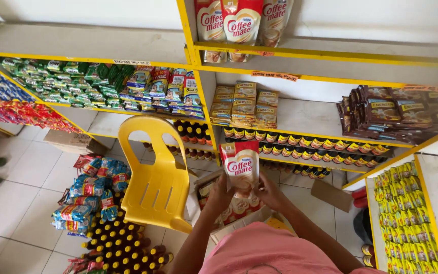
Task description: Stocking individual pouches of coffee creamer onto a retail shelf in a grocery store.
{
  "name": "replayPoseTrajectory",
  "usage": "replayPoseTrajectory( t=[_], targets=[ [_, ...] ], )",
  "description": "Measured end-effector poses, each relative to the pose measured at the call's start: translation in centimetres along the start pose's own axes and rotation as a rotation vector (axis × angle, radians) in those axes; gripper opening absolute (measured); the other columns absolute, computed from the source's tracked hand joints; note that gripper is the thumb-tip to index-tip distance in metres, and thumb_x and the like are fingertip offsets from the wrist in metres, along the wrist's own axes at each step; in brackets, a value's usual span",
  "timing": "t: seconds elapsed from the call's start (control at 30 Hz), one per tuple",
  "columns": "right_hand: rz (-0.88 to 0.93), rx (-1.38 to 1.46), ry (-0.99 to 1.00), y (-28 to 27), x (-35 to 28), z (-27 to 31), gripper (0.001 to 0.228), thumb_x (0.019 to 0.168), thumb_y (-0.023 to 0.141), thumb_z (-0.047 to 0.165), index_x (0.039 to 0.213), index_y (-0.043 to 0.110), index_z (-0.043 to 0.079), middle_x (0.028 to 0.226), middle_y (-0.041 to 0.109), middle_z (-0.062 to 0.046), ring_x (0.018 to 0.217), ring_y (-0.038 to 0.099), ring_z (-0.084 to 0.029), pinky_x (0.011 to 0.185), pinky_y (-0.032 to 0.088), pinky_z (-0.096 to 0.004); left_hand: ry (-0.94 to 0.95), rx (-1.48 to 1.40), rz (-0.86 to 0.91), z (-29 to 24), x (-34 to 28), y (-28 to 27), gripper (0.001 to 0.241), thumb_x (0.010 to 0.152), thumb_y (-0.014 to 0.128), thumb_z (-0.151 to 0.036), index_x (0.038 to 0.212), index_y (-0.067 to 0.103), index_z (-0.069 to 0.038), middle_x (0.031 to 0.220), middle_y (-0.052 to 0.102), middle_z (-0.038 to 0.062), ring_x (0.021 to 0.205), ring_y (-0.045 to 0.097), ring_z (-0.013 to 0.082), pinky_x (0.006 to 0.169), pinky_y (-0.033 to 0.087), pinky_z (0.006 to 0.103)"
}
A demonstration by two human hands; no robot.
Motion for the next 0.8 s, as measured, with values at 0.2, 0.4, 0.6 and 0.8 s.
replayPoseTrajectory(
  t=[0.2, 0.4, 0.6, 0.8],
  targets=[
    [-0.104, 0.112, -0.115, -7.7, 3.7, 5.5, 0.047, 0.088, 0.072, 0.003, 0.130, 0.051, 0.007, 0.109, 0.072, -0.006, 0.098, 0.071, -0.015, 0.086, 0.057, -0.033, 0.268, 0.189, -0.135, -6.8, 7.2, -0.8, 0.074, 0.088, 0.075, -0.014, 0.146, 0.035, 0.007, 0.115, 0.066, 0.032, 0.102, 0.064, 0.0513, 0.082, 0.053, 0.0545],
    [-0.174, 0.133, -0.216, -15.4, 8.0, 10.5, 0.034, 0.090, 0.069, 0.002, 0.121, 0.057, 0.003, 0.109, 0.072, -0.006, 0.099, 0.068, -0.013, 0.085, 0.057, -0.030, 0.581, 0.256, -0.324, -17.8, 12.4, -2.5, 0.073, 0.086, 0.075, -0.011, 0.146, 0.037, 0.006, 0.112, 0.068, 0.029, 0.099, 0.065, 0.0509, 0.082, 0.053, 0.0546],
    [-0.252, 0.156, -0.264, -21.7, 12.7, 12.7, 0.027, 0.092, 0.069, 0.001, 0.117, 0.059, 0.004, 0.101, 0.071, -0.004, 0.093, 0.067, -0.010, 0.080, 0.057, -0.029, 0.393, 0.112, -0.315, -24.4, 18.3, -4.5, 0.046, 0.086, 0.074, -0.017, 0.126, 0.056, -0.004, 0.104, 0.071, 0.022, 0.095, 0.068, 0.0429, 0.079, 0.056, 0.0498],
    [-0.282, 0.072, -0.433, -27.6, 16.8, 19.6, 0.028, 0.093, 0.070, 0.000, 0.119, 0.060, 0.003, 0.102, 0.072, -0.004, 0.093, 0.067, -0.011, 0.083, 0.054, -0.028, 0.457, 0.228, -0.444, -30.2, 23.3, -5.6, 0.028, 0.088, 0.071, -0.018, 0.111, 0.061, -0.006, 0.100, 0.070, 0.020, 0.093, 0.066, 0.0452, 0.075, 0.052, 0.0531]
  ],
)
Point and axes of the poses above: each hand's wrist, its own x-axis towards the middle knuckle, its own y-axis out of the palm, z = x × y, the point moved 9 cm from there along x, towards the middle knuckle
